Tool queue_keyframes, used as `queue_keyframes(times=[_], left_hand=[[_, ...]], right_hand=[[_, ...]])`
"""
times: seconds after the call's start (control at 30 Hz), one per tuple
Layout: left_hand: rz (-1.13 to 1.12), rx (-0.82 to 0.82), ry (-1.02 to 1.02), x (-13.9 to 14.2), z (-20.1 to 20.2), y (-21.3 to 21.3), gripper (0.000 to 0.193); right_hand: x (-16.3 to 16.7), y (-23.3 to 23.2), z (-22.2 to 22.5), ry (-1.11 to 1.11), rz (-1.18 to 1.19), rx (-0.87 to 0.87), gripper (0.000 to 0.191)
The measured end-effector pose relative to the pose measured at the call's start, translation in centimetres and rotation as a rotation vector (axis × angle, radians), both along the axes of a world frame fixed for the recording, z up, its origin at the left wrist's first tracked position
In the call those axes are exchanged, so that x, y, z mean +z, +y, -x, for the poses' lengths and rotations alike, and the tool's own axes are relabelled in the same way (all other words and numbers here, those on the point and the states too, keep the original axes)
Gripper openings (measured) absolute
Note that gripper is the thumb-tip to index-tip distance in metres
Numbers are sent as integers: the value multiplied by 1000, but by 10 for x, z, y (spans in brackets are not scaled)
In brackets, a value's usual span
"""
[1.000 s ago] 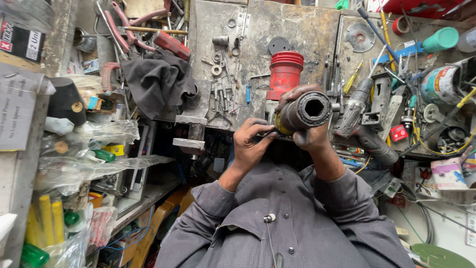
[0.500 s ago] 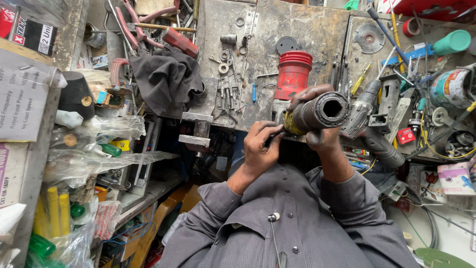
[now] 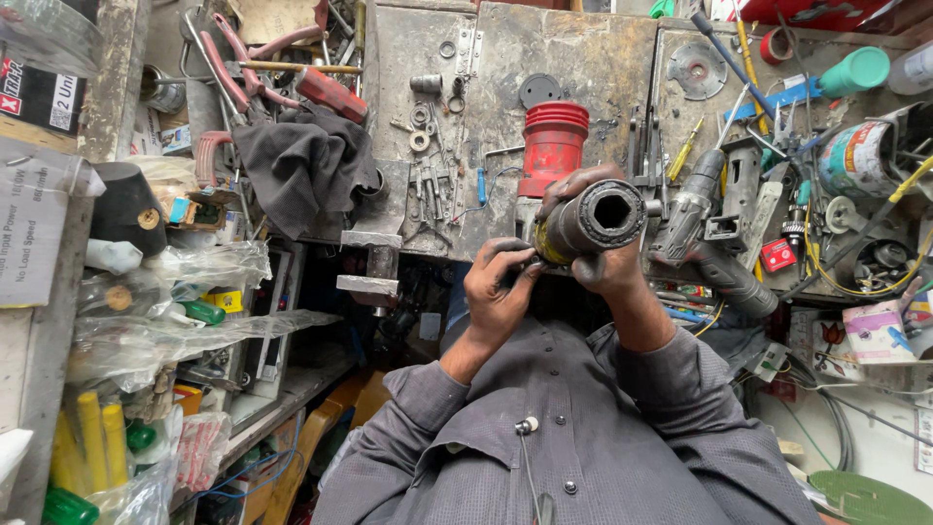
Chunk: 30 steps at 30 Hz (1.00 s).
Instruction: The person holds a cylindrical metal component, likely a drill chuck or coupling, at a cluttered workbench and works on it by hand. They rotate and reposition the part, fit small pieces into its opening, press components together, and repeatedly turn the assembly while checking the fit.
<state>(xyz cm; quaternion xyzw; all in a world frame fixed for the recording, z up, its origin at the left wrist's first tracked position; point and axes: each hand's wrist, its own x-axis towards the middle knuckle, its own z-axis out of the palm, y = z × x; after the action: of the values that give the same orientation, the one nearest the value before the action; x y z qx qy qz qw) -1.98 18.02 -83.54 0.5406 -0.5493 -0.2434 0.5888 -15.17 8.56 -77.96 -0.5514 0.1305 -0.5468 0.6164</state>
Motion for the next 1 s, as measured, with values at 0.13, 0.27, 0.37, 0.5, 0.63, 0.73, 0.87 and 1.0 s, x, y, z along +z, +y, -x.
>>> queue_keyframes(times=[0.13,0.27,0.37,0.5,0.63,0.73,0.87,1.0], left_hand=[[70,62,-83,-43,-16,11,21],[37,58,-65,-98,-42,23,25],[-49,71,57,-113,-24,16,28],[37,57,-89,-113,-1,5,22],[60,55,-117,-99,19,-11,20],[86,77,-205,-94,41,-29,21],[117,91,-302,-90,68,-43,23],[115,76,-235,-88,87,-57,32]], right_hand=[[-32,8,-22,31,27,-20,79],[-80,26,-54,21,17,-24,79],[-93,19,-33,22,13,-37,78],[-106,4,-1,18,32,-41,76],[-111,-12,23,15,28,-35,78],[-117,-29,47,-2,20,-27,79],[-126,-47,76,-3,11,-24,80],[-128,-62,94,0,7,-24,80]])
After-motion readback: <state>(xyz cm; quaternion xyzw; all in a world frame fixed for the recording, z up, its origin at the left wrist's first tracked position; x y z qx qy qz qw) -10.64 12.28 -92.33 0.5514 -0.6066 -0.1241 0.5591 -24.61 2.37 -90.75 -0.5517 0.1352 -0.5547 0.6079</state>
